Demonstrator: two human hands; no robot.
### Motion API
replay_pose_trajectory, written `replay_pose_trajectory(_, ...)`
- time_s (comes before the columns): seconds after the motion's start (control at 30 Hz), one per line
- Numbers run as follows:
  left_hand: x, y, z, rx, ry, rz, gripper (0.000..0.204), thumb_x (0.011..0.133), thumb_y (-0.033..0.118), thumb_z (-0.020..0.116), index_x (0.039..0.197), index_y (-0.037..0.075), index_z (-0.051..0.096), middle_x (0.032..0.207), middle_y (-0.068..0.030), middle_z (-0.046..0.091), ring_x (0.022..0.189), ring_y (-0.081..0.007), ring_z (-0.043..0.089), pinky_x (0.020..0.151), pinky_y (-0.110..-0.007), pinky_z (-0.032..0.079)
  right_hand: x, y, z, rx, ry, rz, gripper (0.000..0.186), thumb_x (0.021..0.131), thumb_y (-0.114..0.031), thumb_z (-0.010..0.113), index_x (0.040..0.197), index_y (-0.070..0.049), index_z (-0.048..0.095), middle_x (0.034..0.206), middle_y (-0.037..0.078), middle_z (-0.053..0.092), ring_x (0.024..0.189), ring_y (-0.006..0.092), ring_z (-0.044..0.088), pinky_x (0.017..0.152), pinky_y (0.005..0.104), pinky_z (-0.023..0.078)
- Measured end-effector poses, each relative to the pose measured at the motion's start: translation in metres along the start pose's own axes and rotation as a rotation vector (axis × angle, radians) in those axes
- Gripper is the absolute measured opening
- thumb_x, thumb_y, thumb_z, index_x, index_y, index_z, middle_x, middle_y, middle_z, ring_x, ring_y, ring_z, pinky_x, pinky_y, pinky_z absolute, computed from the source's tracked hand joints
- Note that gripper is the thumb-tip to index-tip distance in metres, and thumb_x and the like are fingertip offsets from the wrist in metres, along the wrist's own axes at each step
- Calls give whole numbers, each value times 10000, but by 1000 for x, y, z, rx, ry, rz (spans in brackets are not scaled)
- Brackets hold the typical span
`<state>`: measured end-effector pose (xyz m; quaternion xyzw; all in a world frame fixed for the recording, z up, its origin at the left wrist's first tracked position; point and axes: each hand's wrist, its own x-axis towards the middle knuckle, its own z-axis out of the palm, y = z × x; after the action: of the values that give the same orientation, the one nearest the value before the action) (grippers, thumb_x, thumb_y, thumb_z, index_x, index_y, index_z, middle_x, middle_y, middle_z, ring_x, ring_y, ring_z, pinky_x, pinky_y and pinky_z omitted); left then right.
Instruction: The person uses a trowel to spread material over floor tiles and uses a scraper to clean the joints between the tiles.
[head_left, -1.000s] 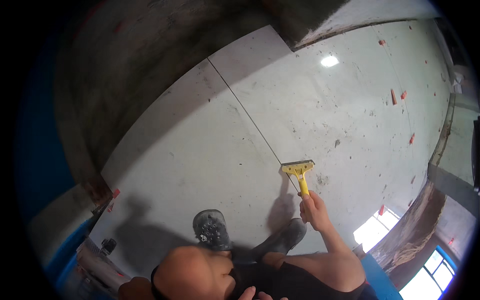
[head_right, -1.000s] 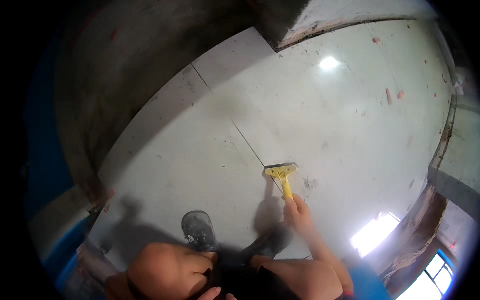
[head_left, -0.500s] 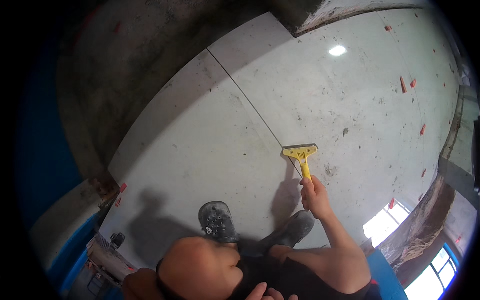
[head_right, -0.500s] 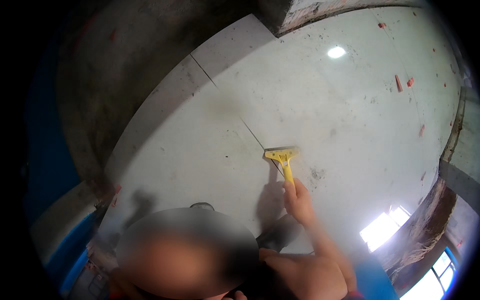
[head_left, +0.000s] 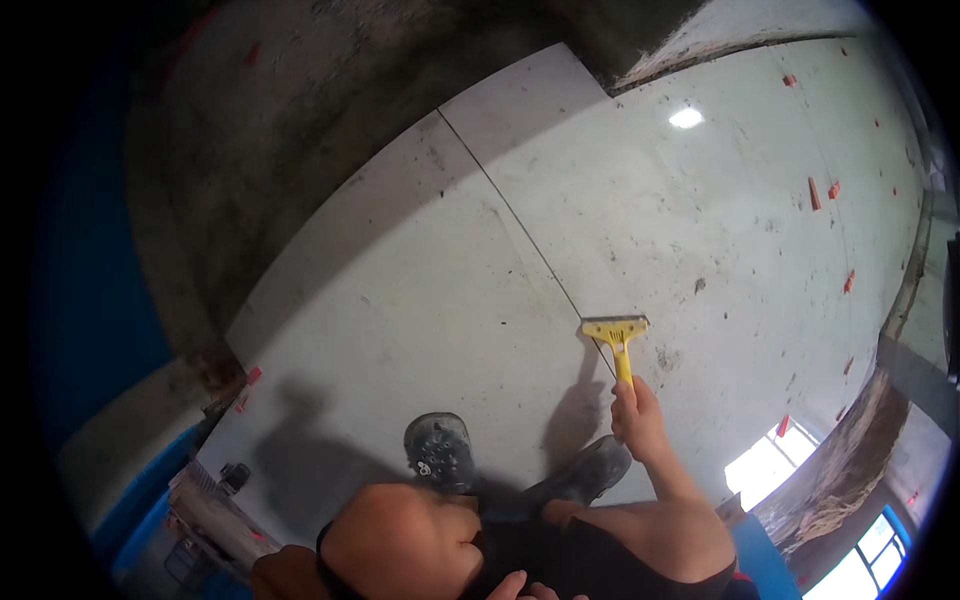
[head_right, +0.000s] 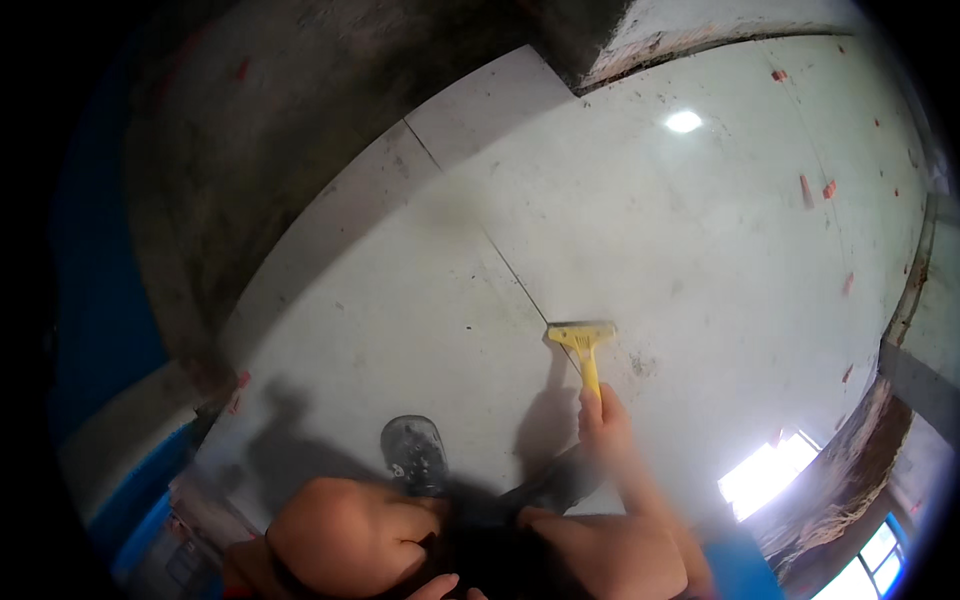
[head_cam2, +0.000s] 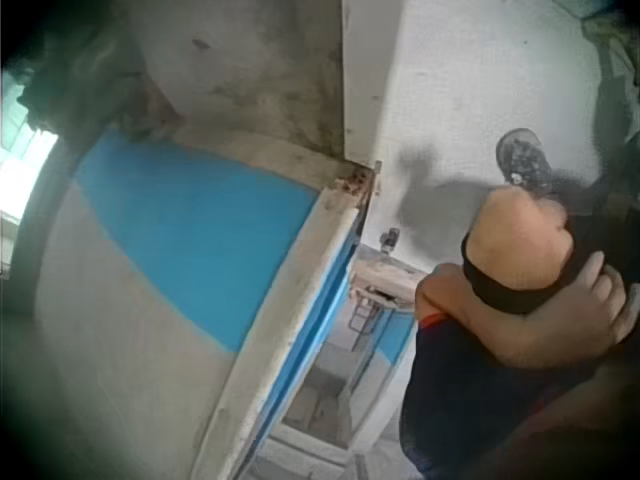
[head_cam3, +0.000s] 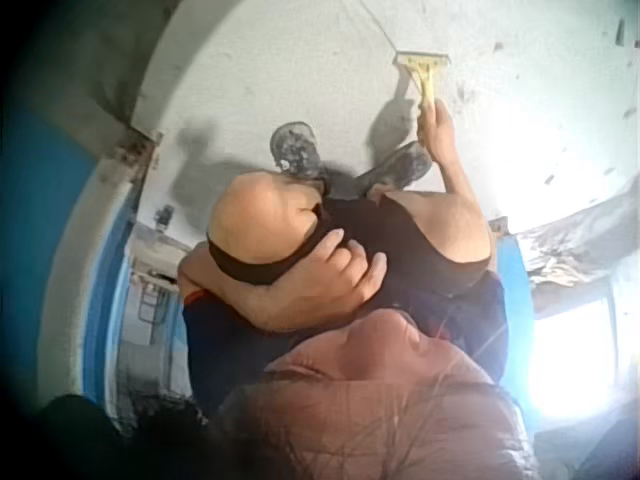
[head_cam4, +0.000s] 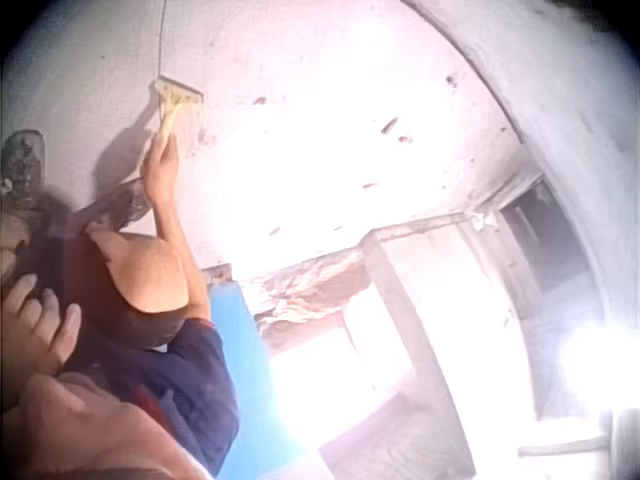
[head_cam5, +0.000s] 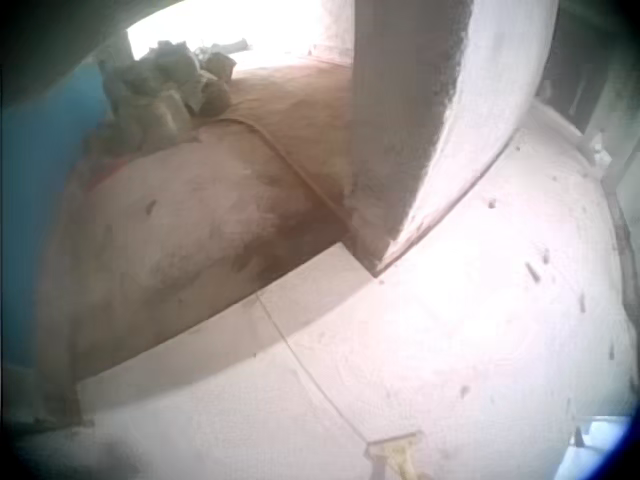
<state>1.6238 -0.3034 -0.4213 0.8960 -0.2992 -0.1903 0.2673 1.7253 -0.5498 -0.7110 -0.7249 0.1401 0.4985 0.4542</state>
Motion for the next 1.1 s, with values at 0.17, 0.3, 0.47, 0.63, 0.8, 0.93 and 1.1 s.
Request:
replay_pose_trajectory(0.17,4,-55,15,-479,-165,-459,325,853,349,597,975,57,673,815,-71,668,775,-256,653,751,-378,527,11,-26,28,-65,41,-54,285,1048,-355,470,952,-87,486,612,-19,441,426,79,422,381,255,358)
replay_pose_trajectory(0.3,-1,-2,7,-86,-41,5,381,882,282,516,1139,24,628,898,-69,642,892,-200,596,932,-400,488,-4,1,12,-171,152,-52,256,1045,-328,468,939,-95,480,630,-21,455,461,80,422,403,262,368)
replay_pose_trajectory(0.47,-1,-11,-1,-1,-16,84,381,890,275,509,1144,16,622,906,-70,638,875,-195,591,932,-401,488,9,-2,28,-158,139,-112,274,1046,-356,485,931,-108,486,634,-28,452,473,77,425,399,252,355)
replay_pose_trajectory(0.63,4,-69,-1,-520,-18,-311,334,877,363,576,953,50,664,781,-64,658,740,-254,650,732,-379,528,-11,6,12,-47,96,-19,286,1050,-358,471,941,-93,475,640,-23,446,456,66,409,389,253,355)
replay_pose_trajectory(0.8,-6,4,9,-57,-88,-2,350,883,263,514,1108,26,640,844,-59,648,819,-197,604,889,-381,496,55,-51,56,-172,29,-197,266,1047,-342,473,993,-83,496,641,-20,450,454,69,405,391,259,359)
replay_pose_trajectory(0.93,-11,-8,13,-65,-11,-15,328,876,259,518,1080,42,657,800,-51,647,795,-194,608,867,-383,498,9,-27,21,-132,103,-41,276,1044,-350,480,996,-79,500,633,-18,445,448,74,409,391,259,359)
replay_pose_trajectory(1.1,-12,-9,5,14,105,20,322,868,258,523,1054,39,668,771,-43,635,771,-182,603,840,-382,501,48,-37,40,-297,207,-253,307,1041,-369,477,961,-73,490,629,-11,449,450,89,425,393,273,375)
